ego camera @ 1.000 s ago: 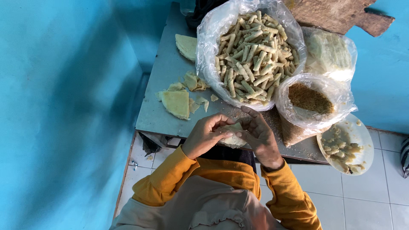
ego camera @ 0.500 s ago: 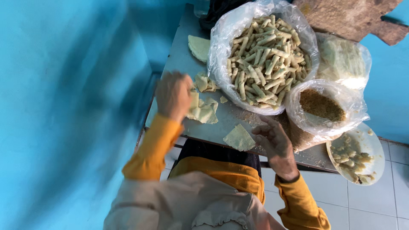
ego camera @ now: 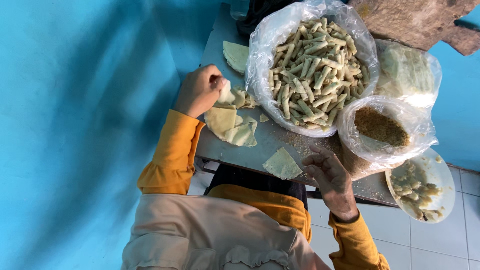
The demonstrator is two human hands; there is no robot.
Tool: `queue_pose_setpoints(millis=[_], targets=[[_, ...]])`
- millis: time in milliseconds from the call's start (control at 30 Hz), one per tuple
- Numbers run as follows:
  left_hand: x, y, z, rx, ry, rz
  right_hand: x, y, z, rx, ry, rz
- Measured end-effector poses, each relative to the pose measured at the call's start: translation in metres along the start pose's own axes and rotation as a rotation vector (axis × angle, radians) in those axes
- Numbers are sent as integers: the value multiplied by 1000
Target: The person tears pieces from thin dough sheets on the table and rolls each piece between their fingers into a small cylinder, placing the finished rolls onto a plate beside a large bag of already rolled pieces. A bag of brown powder sits on the table nearby.
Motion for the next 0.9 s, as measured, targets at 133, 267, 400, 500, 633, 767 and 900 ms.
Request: queue_pose_setpoints(millis=[133,267,400,500,633,767,900], targets=[[-8,-4,5,-51,220,-2,-3,-2,-2,-1,-11,-17],[-7,-8,-5,133,505,95,1,-3,-5,-1,-28,7],[-10,17,-35,306,670,110,12,-10,-15,-25,-84,74],[-18,61,-74,558,840,256,18,-25,-31,-85,-254,177],[-36,113,-114,793,985,431,20,-39,-46,-177,-292,233],[-38,136,-121,805,945,483,20,-38,-43,-156,-286,224],[-38,141,-127,665,839,234,17,-32,-31,-106,-210,129]])
Point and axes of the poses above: each hand's wrist, its own y-axis away from the middle knuckle, its own z-axis out of the back of the hand, x = y × z, the point moved 3 cm from there along -y, towards the middle knuckle, and after that the axes turned 15 degrees about z, right-handed, at the moved point
